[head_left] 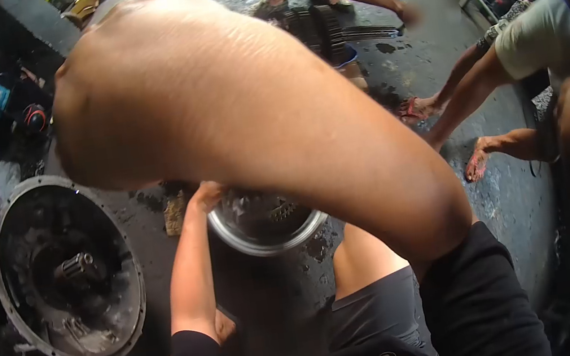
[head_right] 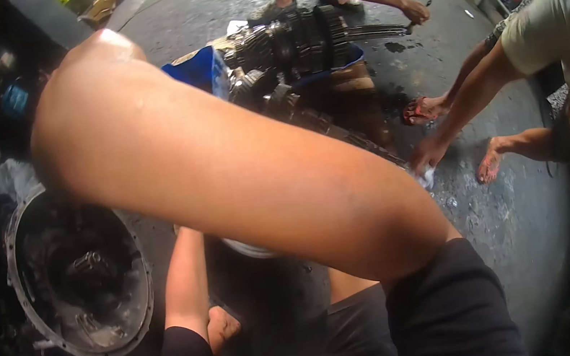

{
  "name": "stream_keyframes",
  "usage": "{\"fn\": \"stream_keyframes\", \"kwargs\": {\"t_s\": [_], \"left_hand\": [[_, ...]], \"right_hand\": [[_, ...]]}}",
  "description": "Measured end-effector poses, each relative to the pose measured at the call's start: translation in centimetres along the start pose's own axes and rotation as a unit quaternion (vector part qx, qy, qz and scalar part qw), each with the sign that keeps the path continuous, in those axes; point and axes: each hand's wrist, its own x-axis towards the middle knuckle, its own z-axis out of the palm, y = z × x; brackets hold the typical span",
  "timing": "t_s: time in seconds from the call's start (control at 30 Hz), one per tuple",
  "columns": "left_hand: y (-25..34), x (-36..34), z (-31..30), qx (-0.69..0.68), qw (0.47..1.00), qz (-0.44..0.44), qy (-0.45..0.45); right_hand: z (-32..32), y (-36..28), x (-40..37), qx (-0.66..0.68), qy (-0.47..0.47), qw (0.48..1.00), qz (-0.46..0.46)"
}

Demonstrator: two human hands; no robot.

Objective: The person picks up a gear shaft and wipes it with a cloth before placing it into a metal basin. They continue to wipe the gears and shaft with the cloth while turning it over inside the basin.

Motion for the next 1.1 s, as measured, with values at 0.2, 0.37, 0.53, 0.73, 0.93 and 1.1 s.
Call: {"fn": "stream_keyframes", "kwargs": {"t_s": [0.2,0.37,0.53,0.73,0.93,1.1], "left_hand": [[10.0,2.7,1.7,-0.013,0.987,-0.08,-0.142],[10.4,-0.9,3.9,-0.012,0.996,-0.05,-0.076],[-2.4,-2.1,8.7,0.064,0.941,0.213,0.255],[-2.5,-5.4,22.2,0.201,0.804,0.124,0.546],[-2.5,-7.1,24.5,0.294,0.779,0.111,0.542],[-4.0,-5.0,19.7,0.205,0.817,0.174,0.51]], "right_hand": [[-0.4,-0.6,0.5,-0.001,-0.023,0.999,0.033],[-0.7,-2.1,2.2,0.038,-0.025,0.999,0.015],[1.6,0.4,1.8,0.077,0.094,0.987,-0.105],[1.2,0.9,1.3,0.012,0.114,0.973,-0.2],[1.0,1.6,2.0,-0.083,0.111,0.954,-0.265],[1.3,0.6,1.5,-0.078,0.149,0.961,-0.218]]}}
